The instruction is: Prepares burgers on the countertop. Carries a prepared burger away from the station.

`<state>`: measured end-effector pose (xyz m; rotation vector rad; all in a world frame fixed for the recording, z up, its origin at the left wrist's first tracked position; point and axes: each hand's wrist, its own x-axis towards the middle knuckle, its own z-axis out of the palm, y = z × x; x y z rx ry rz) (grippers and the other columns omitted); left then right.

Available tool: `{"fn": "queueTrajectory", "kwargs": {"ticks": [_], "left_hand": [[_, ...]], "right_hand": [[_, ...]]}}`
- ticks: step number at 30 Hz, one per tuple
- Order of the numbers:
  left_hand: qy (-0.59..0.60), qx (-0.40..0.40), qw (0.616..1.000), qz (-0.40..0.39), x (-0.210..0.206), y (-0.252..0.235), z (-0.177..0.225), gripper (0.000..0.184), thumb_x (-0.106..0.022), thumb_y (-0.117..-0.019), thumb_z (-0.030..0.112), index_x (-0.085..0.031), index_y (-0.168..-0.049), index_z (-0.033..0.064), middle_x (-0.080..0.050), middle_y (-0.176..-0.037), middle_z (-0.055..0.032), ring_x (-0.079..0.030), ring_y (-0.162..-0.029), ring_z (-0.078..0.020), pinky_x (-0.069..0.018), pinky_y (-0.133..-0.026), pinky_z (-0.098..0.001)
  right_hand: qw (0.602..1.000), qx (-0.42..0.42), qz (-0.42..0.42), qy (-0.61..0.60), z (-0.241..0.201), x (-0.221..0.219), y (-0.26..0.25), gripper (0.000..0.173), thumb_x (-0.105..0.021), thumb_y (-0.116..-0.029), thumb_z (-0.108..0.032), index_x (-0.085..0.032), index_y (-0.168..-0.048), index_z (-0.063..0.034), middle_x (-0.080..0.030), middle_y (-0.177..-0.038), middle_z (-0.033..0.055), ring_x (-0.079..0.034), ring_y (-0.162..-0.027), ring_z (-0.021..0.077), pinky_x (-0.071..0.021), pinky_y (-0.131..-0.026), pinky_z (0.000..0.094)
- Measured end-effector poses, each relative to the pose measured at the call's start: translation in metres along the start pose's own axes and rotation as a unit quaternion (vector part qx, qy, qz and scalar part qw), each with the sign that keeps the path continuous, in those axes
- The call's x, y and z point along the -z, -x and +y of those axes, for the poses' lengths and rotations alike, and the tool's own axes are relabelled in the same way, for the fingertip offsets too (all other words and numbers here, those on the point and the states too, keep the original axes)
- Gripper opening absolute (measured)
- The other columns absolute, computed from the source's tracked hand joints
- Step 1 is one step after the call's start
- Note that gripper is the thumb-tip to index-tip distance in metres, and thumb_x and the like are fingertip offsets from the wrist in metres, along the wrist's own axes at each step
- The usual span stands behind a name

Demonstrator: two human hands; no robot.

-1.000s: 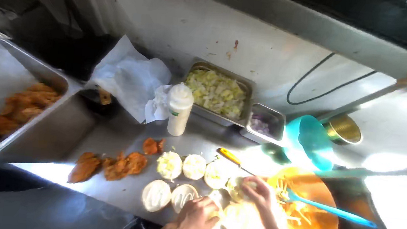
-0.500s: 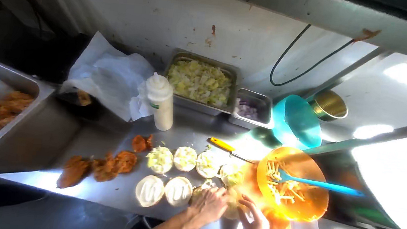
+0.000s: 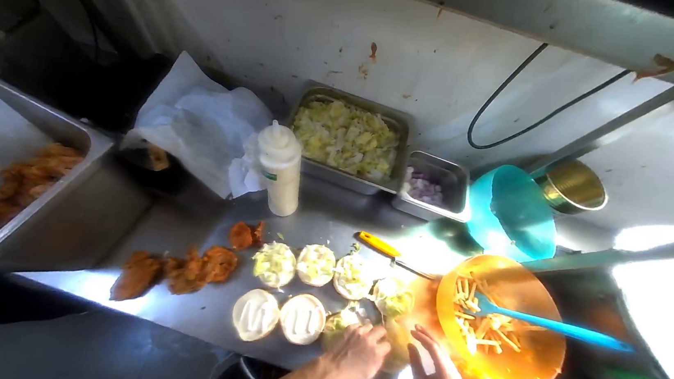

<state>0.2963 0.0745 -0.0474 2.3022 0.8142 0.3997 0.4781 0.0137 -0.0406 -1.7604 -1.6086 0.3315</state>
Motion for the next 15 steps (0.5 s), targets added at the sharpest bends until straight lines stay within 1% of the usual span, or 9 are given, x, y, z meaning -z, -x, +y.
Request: {"fn": "queueTrajectory", "kwargs": {"ticks": [2, 4, 6, 7, 10, 11, 13, 14, 15], "left_hand": [[0.002, -0.001, 1.000, 0.020, -0.001, 0.001, -0.002, 0.018, -0.062, -0.0975, 0.016, -0.075, -0.101, 0.0038, -0.071, -0.117, -0.0168, -0.071, -0.100, -0.0326, -0.0593, -0.083, -0.0456], [-0.005, -0.008, 0.999, 0.046, 0.001, 0.004, -0.003, 0.017, -0.062, -0.0964, 0.016, -0.075, -0.100, 0.0049, -0.071, -0.116, -0.0159, -0.072, -0.097, -0.0311, -0.0597, -0.081, -0.0444], [-0.012, -0.012, 0.996, 0.089, 0.006, 0.009, -0.005, 0.016, -0.064, -0.0959, 0.018, -0.076, -0.099, 0.0082, -0.072, -0.114, -0.0119, -0.072, -0.093, -0.0267, -0.0604, -0.078, -0.0410], [-0.012, -0.007, 0.994, 0.109, 0.011, 0.014, -0.005, 0.016, -0.065, -0.0955, 0.020, -0.077, -0.099, 0.0096, -0.073, -0.112, -0.0099, -0.072, -0.093, -0.0250, -0.0606, -0.079, -0.0398], [0.008, 0.033, 0.987, 0.154, 0.034, 0.035, -0.009, 0.016, -0.068, -0.0946, 0.022, -0.078, -0.100, 0.0109, -0.074, -0.111, -0.0069, -0.072, -0.098, -0.0227, -0.0604, -0.085, -0.0388], [0.013, 0.052, 0.985, 0.164, 0.042, 0.044, -0.010, 0.017, -0.068, -0.0950, 0.023, -0.078, -0.101, 0.0112, -0.074, -0.111, -0.0069, -0.072, -0.099, -0.0226, -0.0603, -0.086, -0.0393], [0.024, 0.097, 0.980, 0.175, 0.055, 0.066, -0.014, 0.018, -0.069, -0.0957, 0.024, -0.078, -0.102, 0.0112, -0.074, -0.115, -0.0080, -0.072, -0.103, -0.0238, -0.0600, -0.089, -0.0414], [0.029, 0.123, 0.975, 0.182, 0.061, 0.077, -0.017, 0.019, -0.068, -0.0962, 0.025, -0.079, -0.105, 0.0113, -0.074, -0.117, -0.0078, -0.072, -0.105, -0.0238, -0.0598, -0.090, -0.0416], [0.032, 0.148, 0.969, 0.194, 0.067, 0.089, -0.019, 0.020, -0.068, -0.0964, 0.026, -0.079, -0.106, 0.0118, -0.073, -0.118, -0.0073, -0.072, -0.106, -0.0235, -0.0598, -0.090, -0.0417]], "right_hand": [[0.999, -0.002, -0.034, 0.021, -0.001, -0.004, -0.004, 0.023, -0.061, -0.0898, -0.007, -0.077, -0.106, -0.0017, -0.074, -0.115, 0.0162, -0.072, -0.107, 0.0302, -0.0584, -0.092, 0.0471], [0.993, -0.004, -0.101, 0.052, -0.007, -0.008, -0.007, 0.025, -0.059, -0.0914, -0.003, -0.078, -0.108, -0.0033, -0.074, -0.118, 0.0150, -0.071, -0.110, 0.0339, -0.0557, -0.095, 0.0540], [0.984, 0.000, -0.139, 0.109, -0.016, -0.005, -0.011, 0.026, -0.059, -0.0904, -0.002, -0.079, -0.106, -0.0065, -0.075, -0.117, 0.0115, -0.070, -0.110, 0.0355, -0.0543, -0.092, 0.0579], [0.982, 0.004, -0.142, 0.126, -0.020, -0.001, -0.015, 0.025, -0.060, -0.0894, -0.002, -0.079, -0.104, -0.0067, -0.075, -0.114, 0.0117, -0.070, -0.109, 0.0372, -0.0538, -0.091, 0.0593], [0.985, 0.028, -0.113, 0.129, -0.035, 0.011, -0.039, 0.024, -0.060, -0.0893, -0.005, -0.079, -0.103, -0.0060, -0.075, -0.112, 0.0130, -0.069, -0.104, 0.0386, -0.0541, -0.087, 0.0570], [0.987, 0.047, -0.101, 0.115, -0.043, 0.011, -0.054, 0.025, -0.058, -0.0901, -0.008, -0.079, -0.103, -0.0060, -0.075, -0.112, 0.0124, -0.070, -0.103, 0.0369, -0.0553, -0.086, 0.0546], [0.988, 0.102, -0.091, 0.078, -0.063, 0.006, -0.097, 0.026, -0.057, -0.0922, -0.012, -0.078, -0.105, -0.0056, -0.075, -0.112, 0.0110, -0.071, -0.101, 0.0318, -0.0579, -0.086, 0.0496], [0.985, 0.128, -0.094, 0.061, -0.074, 0.001, -0.124, 0.026, -0.057, -0.0941, -0.014, -0.077, -0.107, -0.0052, -0.075, -0.112, 0.0108, -0.072, -0.102, 0.0294, -0.0587, -0.088, 0.0479], [0.982, 0.154, -0.096, 0.044, -0.085, -0.007, -0.153, 0.025, -0.059, -0.0942, -0.013, -0.077, -0.108, -0.0030, -0.075, -0.111, 0.0127, -0.072, -0.101, 0.0299, -0.0589, -0.087, 0.0486]]}}
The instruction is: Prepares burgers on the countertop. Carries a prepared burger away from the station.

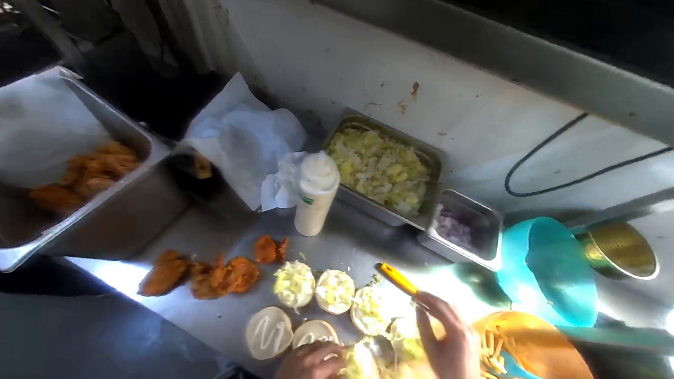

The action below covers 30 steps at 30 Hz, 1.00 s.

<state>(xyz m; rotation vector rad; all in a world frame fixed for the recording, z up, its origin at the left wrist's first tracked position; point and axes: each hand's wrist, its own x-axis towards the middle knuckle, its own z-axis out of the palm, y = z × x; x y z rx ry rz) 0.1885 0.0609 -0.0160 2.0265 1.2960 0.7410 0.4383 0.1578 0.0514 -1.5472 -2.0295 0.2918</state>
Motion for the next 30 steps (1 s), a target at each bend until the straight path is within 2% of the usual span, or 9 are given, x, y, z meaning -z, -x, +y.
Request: {"fn": "queueTrajectory", "kwargs": {"ticks": [3, 5, 7, 10, 12, 15, 21, 27, 30], "left_hand": [[-0.005, 0.060, 0.996, 0.059, 0.025, 0.025, -0.015, 0.021, -0.069, -0.0956, 0.026, -0.079, -0.107, 0.0121, -0.074, -0.116, -0.0064, -0.072, -0.103, -0.0212, -0.0606, -0.087, -0.0394], [-0.010, 0.101, 0.990, 0.096, 0.038, 0.042, -0.021, 0.020, -0.070, -0.0955, 0.025, -0.079, -0.108, 0.0121, -0.074, -0.117, -0.0057, -0.072, -0.105, -0.0188, -0.0604, -0.089, -0.0368], [-0.012, 0.147, 0.981, 0.125, 0.048, 0.058, -0.022, 0.021, -0.071, -0.0955, 0.025, -0.079, -0.110, 0.0122, -0.073, -0.118, -0.0058, -0.072, -0.105, -0.0179, -0.0611, -0.088, -0.0369], [-0.016, 0.202, 0.966, 0.159, 0.056, 0.080, -0.024, 0.021, -0.070, -0.0959, 0.024, -0.079, -0.111, 0.0115, -0.073, -0.117, -0.0083, -0.072, -0.088, -0.0171, -0.0611, -0.074, -0.0344], [-0.014, 0.227, 0.958, 0.174, 0.057, 0.091, -0.024, 0.022, -0.070, -0.0962, 0.024, -0.078, -0.111, 0.0097, -0.073, -0.117, -0.0099, -0.071, -0.083, -0.0171, -0.0603, -0.072, -0.0337], [-0.010, 0.258, 0.949, 0.183, 0.057, 0.101, -0.024, 0.023, -0.070, -0.0964, 0.025, -0.078, -0.110, 0.0092, -0.073, -0.118, -0.0097, -0.070, -0.080, -0.0165, -0.0598, -0.070, -0.0334], [-0.016, 0.232, 0.956, 0.178, 0.062, 0.091, -0.027, 0.021, -0.070, -0.0957, 0.025, -0.079, -0.109, 0.0112, -0.073, -0.116, -0.0067, -0.069, -0.078, -0.0151, -0.0596, -0.069, -0.0322], [0.009, 0.187, 0.975, 0.121, 0.055, 0.071, -0.029, 0.023, -0.069, -0.0961, 0.028, -0.078, -0.110, 0.0135, -0.073, -0.118, -0.0051, -0.071, -0.083, -0.0174, -0.0606, -0.072, -0.0365], [0.007, 0.169, 0.980, 0.107, 0.052, 0.068, -0.031, 0.024, -0.068, -0.0969, 0.031, -0.078, -0.112, 0.0145, -0.072, -0.119, -0.0047, -0.072, -0.088, -0.0175, -0.0614, -0.076, -0.0373]], "right_hand": [[0.999, 0.022, -0.030, -0.024, -0.002, -0.017, -0.106, 0.022, -0.062, -0.0981, -0.008, -0.073, -0.115, 0.0012, -0.072, -0.111, 0.0204, -0.071, -0.099, 0.0369, -0.0563, -0.087, 0.0573], [0.996, -0.032, -0.087, -0.018, 0.003, -0.039, -0.175, 0.027, -0.059, -0.1033, -0.016, -0.069, -0.124, -0.0019, -0.071, -0.113, 0.0221, -0.071, -0.099, 0.0399, -0.0546, -0.087, 0.0620], [0.977, -0.114, -0.181, -0.015, 0.017, -0.071, -0.236, 0.037, -0.057, -0.1046, -0.028, -0.065, -0.132, -0.0044, -0.069, -0.121, 0.0243, -0.066, -0.111, 0.0448, -0.0482, -0.095, 0.0680], [0.932, -0.178, -0.316, 0.008, 0.032, -0.123, -0.284, 0.048, -0.063, -0.1013, -0.038, -0.064, -0.131, -0.0008, -0.063, -0.129, 0.0295, -0.058, -0.122, 0.0482, -0.0424, -0.102, 0.0691], [0.910, -0.167, -0.377, 0.049, 0.020, -0.139, -0.291, 0.041, -0.058, -0.1041, -0.029, -0.062, -0.130, 0.0031, -0.061, -0.128, 0.0326, -0.057, -0.122, 0.0494, -0.0415, -0.101, 0.0685], [0.906, -0.162, -0.389, 0.028, 0.026, -0.149, -0.290, 0.036, -0.056, -0.1053, -0.016, -0.058, -0.137, 0.0033, -0.058, -0.133, 0.0330, -0.056, -0.124, 0.0484, -0.0422, -0.102, 0.0652], [0.948, -0.194, -0.246, -0.058, 0.014, -0.112, -0.274, 0.030, -0.072, -0.0949, -0.013, -0.068, -0.123, -0.0030, -0.065, -0.119, 0.0315, -0.062, -0.107, 0.0505, -0.0471, -0.088, 0.0700], [0.942, -0.223, -0.139, -0.210, 0.016, -0.069, -0.267, 0.038, -0.074, -0.0917, -0.007, -0.064, -0.127, -0.0003, -0.061, -0.127, 0.0261, -0.067, -0.103, 0.0364, -0.0580, -0.086, 0.0537], [0.942, -0.189, -0.137, -0.241, -0.005, -0.035, -0.230, 0.037, -0.071, -0.0931, -0.008, -0.062, -0.129, -0.0065, -0.063, -0.126, 0.0193, -0.066, -0.101, 0.0288, -0.0569, -0.084, 0.0479]]}}
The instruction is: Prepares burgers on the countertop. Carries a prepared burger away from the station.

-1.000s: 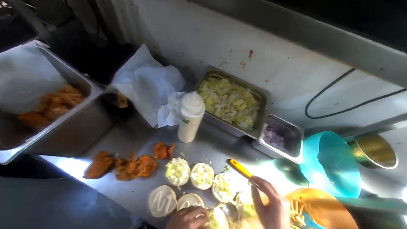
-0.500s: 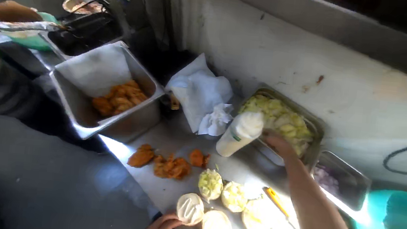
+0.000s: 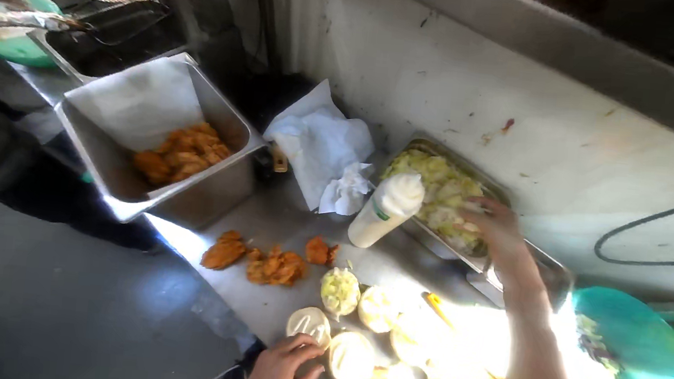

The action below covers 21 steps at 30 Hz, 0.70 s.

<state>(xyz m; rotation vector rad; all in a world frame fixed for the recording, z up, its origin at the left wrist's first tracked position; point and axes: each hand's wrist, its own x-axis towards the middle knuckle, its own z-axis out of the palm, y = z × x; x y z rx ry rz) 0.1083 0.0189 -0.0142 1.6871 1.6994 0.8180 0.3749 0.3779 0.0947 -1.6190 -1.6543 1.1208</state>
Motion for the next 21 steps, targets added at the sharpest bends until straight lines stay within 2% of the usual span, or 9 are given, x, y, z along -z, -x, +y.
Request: {"fn": "queueTrajectory", "kwargs": {"ticks": [2, 4, 6, 8, 11, 14, 16, 18, 21], "left_hand": [[-0.004, -0.009, 1.000, -0.009, -0.002, -0.004, -0.002, 0.026, -0.067, -0.0972, 0.032, -0.077, -0.115, 0.0148, -0.072, -0.119, -0.0052, -0.072, -0.091, -0.0177, -0.0615, -0.078, -0.0373], [-0.006, -0.008, 1.000, -0.025, -0.003, -0.009, -0.001, 0.029, -0.068, -0.0970, 0.032, -0.075, -0.118, 0.0134, -0.072, -0.119, -0.0066, -0.072, -0.094, -0.0197, -0.0611, -0.081, -0.0386], [-0.006, 0.007, 0.998, -0.057, -0.003, -0.015, 0.003, 0.034, -0.069, -0.0959, 0.031, -0.073, -0.123, 0.0110, -0.071, -0.123, -0.0090, -0.072, -0.103, -0.0231, -0.0599, -0.089, -0.0417], [-0.007, 0.032, 0.994, -0.103, -0.001, -0.022, 0.007, 0.041, -0.068, -0.0960, 0.031, -0.069, -0.131, 0.0112, -0.069, -0.129, -0.0103, -0.069, -0.114, -0.0248, -0.0569, -0.096, -0.0436], [-0.019, 0.065, 0.981, -0.183, 0.005, -0.034, 0.011, 0.048, -0.066, -0.0973, 0.034, -0.061, -0.140, 0.0130, -0.065, -0.134, -0.0104, -0.065, -0.120, -0.0259, -0.0533, -0.101, -0.0459], [-0.037, 0.061, 0.975, -0.209, 0.002, -0.040, 0.007, 0.046, -0.065, -0.0972, 0.034, -0.062, -0.139, 0.0128, -0.065, -0.134, -0.0109, -0.065, -0.119, -0.0272, -0.0541, -0.099, -0.0478], [-0.050, 0.046, 0.974, -0.215, -0.002, -0.043, 0.006, 0.042, -0.064, -0.0980, 0.031, -0.065, -0.134, 0.0100, -0.065, -0.132, -0.0130, -0.066, -0.118, -0.0290, -0.0541, -0.098, -0.0482], [-0.055, 0.033, 0.971, -0.229, -0.006, -0.047, 0.007, 0.040, -0.062, -0.0990, 0.027, -0.064, -0.135, 0.0086, -0.065, -0.132, -0.0144, -0.065, -0.118, -0.0307, -0.0530, -0.099, -0.0486], [-0.054, 0.019, 0.971, -0.232, -0.013, -0.051, 0.009, 0.041, -0.061, -0.1000, 0.024, -0.063, -0.139, 0.0113, -0.065, -0.133, -0.0137, -0.065, -0.120, -0.0304, -0.0518, -0.101, -0.0480]], "right_hand": [[0.999, 0.037, -0.017, 0.014, -0.008, 0.000, 0.032, 0.034, -0.071, -0.0924, -0.005, -0.065, -0.126, -0.0054, -0.067, -0.117, 0.0166, -0.067, -0.093, 0.0255, -0.0576, -0.080, 0.0468], [0.995, 0.079, -0.049, 0.035, 0.000, -0.009, 0.073, 0.032, -0.075, -0.0878, -0.001, -0.069, -0.119, -0.0064, -0.072, -0.105, 0.0112, -0.069, -0.083, 0.0213, -0.0604, -0.073, 0.0438], [0.987, 0.100, -0.115, 0.044, 0.020, -0.030, 0.117, 0.031, -0.079, -0.0845, -0.003, -0.072, -0.114, -0.0084, -0.074, -0.102, 0.0060, -0.071, -0.082, 0.0169, -0.0614, -0.072, 0.0391], [0.977, 0.067, -0.191, 0.071, 0.033, -0.060, 0.161, 0.029, -0.078, -0.0871, -0.015, -0.073, -0.116, -0.0120, -0.074, -0.110, 0.0020, -0.071, -0.094, 0.0124, -0.0618, -0.082, 0.0351], [0.960, 0.072, -0.249, 0.109, 0.050, -0.111, 0.210, 0.031, -0.073, -0.0913, -0.017, -0.073, -0.122, -0.0096, -0.072, -0.121, 0.0069, -0.069, -0.110, 0.0164, -0.0565, -0.098, 0.0388], [0.940, 0.124, -0.236, 0.214, 0.072, -0.142, 0.233, 0.037, -0.071, -0.0913, -0.020, -0.071, -0.128, -0.0165, -0.067, -0.134, 0.0044, -0.064, -0.123, 0.0211, -0.0530, -0.104, 0.0433], [0.929, 0.126, -0.207, 0.279, 0.079, -0.147, 0.241, 0.042, -0.070, -0.0920, -0.022, -0.068, -0.134, -0.0193, -0.063, -0.141, 0.0044, -0.062, -0.126, 0.0265, -0.0538, -0.101, 0.0460], [0.938, 0.120, -0.181, 0.271, 0.086, -0.143, 0.246, 0.040, -0.070, -0.0913, -0.021, -0.071, -0.131, -0.0175, -0.064, -0.140, 0.0055, -0.064, -0.121, 0.0284, -0.0557, -0.097, 0.0461], [0.955, 0.114, -0.151, 0.228, 0.094, -0.138, 0.254, 0.031, -0.073, -0.0887, -0.015, -0.076, -0.119, -0.0116, -0.069, -0.130, 0.0094, -0.069, -0.111, 0.0288, -0.0600, -0.087, 0.0438]]}}
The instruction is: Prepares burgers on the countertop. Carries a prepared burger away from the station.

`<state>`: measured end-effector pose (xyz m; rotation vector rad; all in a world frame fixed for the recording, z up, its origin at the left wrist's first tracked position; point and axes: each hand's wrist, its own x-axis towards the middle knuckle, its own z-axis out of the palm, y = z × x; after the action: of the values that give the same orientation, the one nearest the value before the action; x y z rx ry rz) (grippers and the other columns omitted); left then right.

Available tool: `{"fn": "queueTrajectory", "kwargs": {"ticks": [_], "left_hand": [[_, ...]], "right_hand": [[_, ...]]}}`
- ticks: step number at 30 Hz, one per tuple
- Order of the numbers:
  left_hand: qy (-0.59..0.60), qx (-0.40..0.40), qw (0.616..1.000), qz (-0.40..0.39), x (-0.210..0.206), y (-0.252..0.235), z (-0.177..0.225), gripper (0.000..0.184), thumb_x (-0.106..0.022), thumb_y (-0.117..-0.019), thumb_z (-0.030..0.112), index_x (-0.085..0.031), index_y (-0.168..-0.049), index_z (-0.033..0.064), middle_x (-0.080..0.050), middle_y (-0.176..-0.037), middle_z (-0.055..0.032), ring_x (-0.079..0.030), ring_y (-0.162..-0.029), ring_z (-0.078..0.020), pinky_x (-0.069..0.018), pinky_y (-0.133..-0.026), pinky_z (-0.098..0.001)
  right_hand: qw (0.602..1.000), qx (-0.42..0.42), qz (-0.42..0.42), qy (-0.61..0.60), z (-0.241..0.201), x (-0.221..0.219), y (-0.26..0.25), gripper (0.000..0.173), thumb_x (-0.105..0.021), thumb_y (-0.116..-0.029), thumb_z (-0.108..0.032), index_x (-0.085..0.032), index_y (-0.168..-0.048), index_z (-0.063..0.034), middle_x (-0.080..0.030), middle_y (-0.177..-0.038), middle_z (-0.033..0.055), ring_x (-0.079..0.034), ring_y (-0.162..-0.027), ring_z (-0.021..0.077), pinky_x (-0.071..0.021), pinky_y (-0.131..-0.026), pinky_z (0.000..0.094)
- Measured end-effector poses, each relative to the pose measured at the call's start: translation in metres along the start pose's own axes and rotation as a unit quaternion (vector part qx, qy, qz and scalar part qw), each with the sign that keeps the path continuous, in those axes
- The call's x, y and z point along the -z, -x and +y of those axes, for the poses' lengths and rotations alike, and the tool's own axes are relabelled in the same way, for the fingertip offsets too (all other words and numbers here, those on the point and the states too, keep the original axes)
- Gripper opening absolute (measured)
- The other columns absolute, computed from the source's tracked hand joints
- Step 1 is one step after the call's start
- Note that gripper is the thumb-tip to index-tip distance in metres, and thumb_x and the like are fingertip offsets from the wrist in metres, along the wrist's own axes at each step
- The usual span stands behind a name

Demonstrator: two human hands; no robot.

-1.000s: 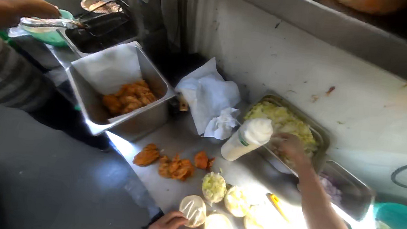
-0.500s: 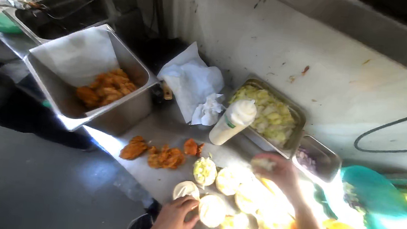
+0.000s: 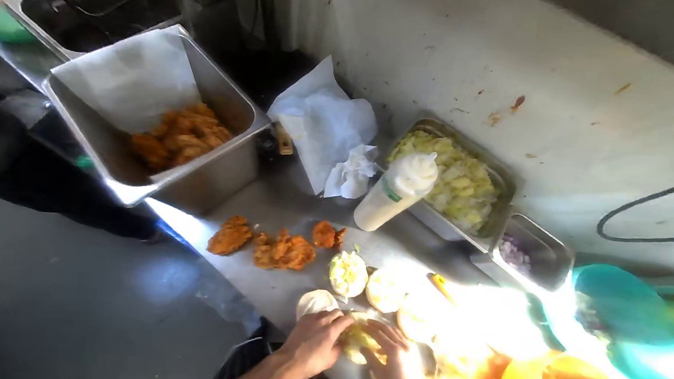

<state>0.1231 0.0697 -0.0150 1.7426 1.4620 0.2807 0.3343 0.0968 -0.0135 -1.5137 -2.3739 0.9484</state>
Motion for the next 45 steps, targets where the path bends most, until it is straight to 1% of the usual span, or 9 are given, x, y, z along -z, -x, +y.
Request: {"fn": "queueTrajectory", "kwargs": {"ticks": [5, 14, 19, 25, 28, 34, 38, 42, 45], "left_hand": [[0.000, -0.023, 1.000, 0.018, -0.004, -0.008, 0.005, 0.045, -0.063, -0.0988, 0.030, -0.062, -0.141, 0.0123, -0.063, -0.136, -0.0147, -0.065, -0.118, -0.0324, -0.0528, -0.098, -0.0499], [-0.040, -0.019, 0.998, -0.038, -0.011, -0.012, 0.014, 0.046, -0.056, -0.1036, 0.032, -0.058, -0.143, 0.0095, -0.057, -0.144, -0.0189, -0.062, -0.124, -0.0365, -0.0508, -0.102, -0.0521], [-0.004, -0.058, 0.986, 0.155, -0.024, 0.001, 0.006, 0.041, -0.070, -0.0943, 0.032, -0.071, -0.129, 0.0101, -0.070, -0.125, -0.0138, -0.072, -0.103, -0.0296, -0.0604, -0.086, -0.0463], [0.012, -0.005, 0.957, 0.289, -0.017, 0.033, -0.012, 0.032, -0.071, -0.0942, 0.032, -0.075, -0.119, 0.0125, -0.073, -0.116, -0.0109, -0.075, -0.091, -0.0250, -0.0627, -0.073, -0.0446], [0.018, 0.031, 0.942, 0.333, -0.016, 0.055, -0.022, 0.031, -0.071, -0.0940, 0.031, -0.076, -0.117, 0.0114, -0.073, -0.114, -0.0108, -0.073, -0.078, -0.0212, -0.0615, -0.065, -0.0402], [0.034, 0.071, 0.932, 0.354, -0.018, 0.073, -0.033, 0.030, -0.069, -0.0950, 0.031, -0.076, -0.116, 0.0116, -0.073, -0.115, -0.0105, -0.069, -0.070, -0.0184, -0.0595, -0.063, -0.0364], [0.039, 0.043, 0.935, 0.350, -0.014, 0.064, -0.037, 0.029, -0.068, -0.0949, 0.029, -0.076, -0.117, 0.0120, -0.072, -0.114, -0.0091, -0.068, -0.070, -0.0176, -0.0595, -0.062, -0.0356], [0.044, 0.017, 0.945, 0.324, -0.009, 0.057, -0.040, 0.029, -0.066, -0.0963, 0.030, -0.075, -0.117, 0.0127, -0.072, -0.114, -0.0071, -0.065, -0.066, -0.0154, -0.0576, -0.059, -0.0339], [0.049, 0.007, 0.953, 0.300, -0.006, 0.054, -0.041, 0.029, -0.066, -0.0965, 0.030, -0.075, -0.117, 0.0122, -0.072, -0.114, -0.0080, -0.066, -0.067, -0.0172, -0.0585, -0.061, -0.0359]], "right_hand": [[0.998, -0.025, 0.050, -0.008, 0.002, -0.004, 0.007, 0.023, -0.073, -0.0864, -0.006, -0.078, -0.109, -0.0056, -0.073, -0.111, 0.0142, -0.073, -0.093, 0.0284, -0.0619, -0.078, 0.0446], [0.989, -0.037, 0.122, -0.075, 0.014, 0.068, -0.024, 0.027, -0.072, -0.0914, -0.017, -0.074, -0.112, -0.0005, -0.069, -0.120, 0.0164, -0.071, -0.101, 0.0222, -0.0620, -0.083, 0.0367], [0.968, 0.027, 0.249, 0.037, 0.028, 0.153, -0.117, 0.018, -0.067, -0.0967, -0.010, -0.074, -0.108, 0.0022, -0.071, -0.110, 0.0210, -0.072, -0.093, 0.0343, -0.0586, -0.080, 0.0549], [0.983, -0.171, 0.047, 0.037, 0.083, 0.186, -0.263, 0.046, -0.067, -0.0995, -0.035, -0.065, -0.130, -0.0004, -0.065, -0.124, 0.0296, -0.062, -0.115, 0.0490, -0.0449, -0.097, 0.0699], [0.976, -0.198, -0.063, 0.069, 0.079, 0.172, -0.302, 0.048, -0.063, -0.1025, -0.028, -0.056, -0.140, 0.0020, -0.057, -0.136, 0.0331, -0.053, -0.129, 0.0495, -0.0394, -0.106, 0.0671], [0.984, -0.173, -0.019, 0.049, 0.070, 0.158, -0.307, 0.034, -0.066, -0.1003, -0.016, -0.065, -0.127, 0.0045, -0.062, -0.127, 0.0333, -0.057, -0.121, 0.0500, -0.0416, -0.101, 0.0672], [0.970, -0.205, 0.037, -0.125, 0.070, 0.177, -0.290, 0.026, -0.066, -0.0983, -0.008, -0.064, -0.122, 0.0032, -0.064, -0.116, 0.0245, -0.062, -0.096, 0.0315, -0.0519, -0.084, 0.0507], [0.935, -0.225, 0.085, -0.262, 0.071, 0.198, -0.275, 0.033, -0.066, -0.0968, -0.005, -0.059, -0.128, 0.0016, -0.060, -0.128, 0.0191, -0.063, -0.103, 0.0246, -0.0556, -0.087, 0.0413], [0.956, -0.221, 0.068, -0.182, 0.074, 0.198, -0.269, 0.030, -0.068, -0.0975, -0.008, -0.063, -0.124, 0.0038, -0.063, -0.124, 0.0237, -0.065, -0.104, 0.0319, -0.0555, -0.089, 0.0491]]}}
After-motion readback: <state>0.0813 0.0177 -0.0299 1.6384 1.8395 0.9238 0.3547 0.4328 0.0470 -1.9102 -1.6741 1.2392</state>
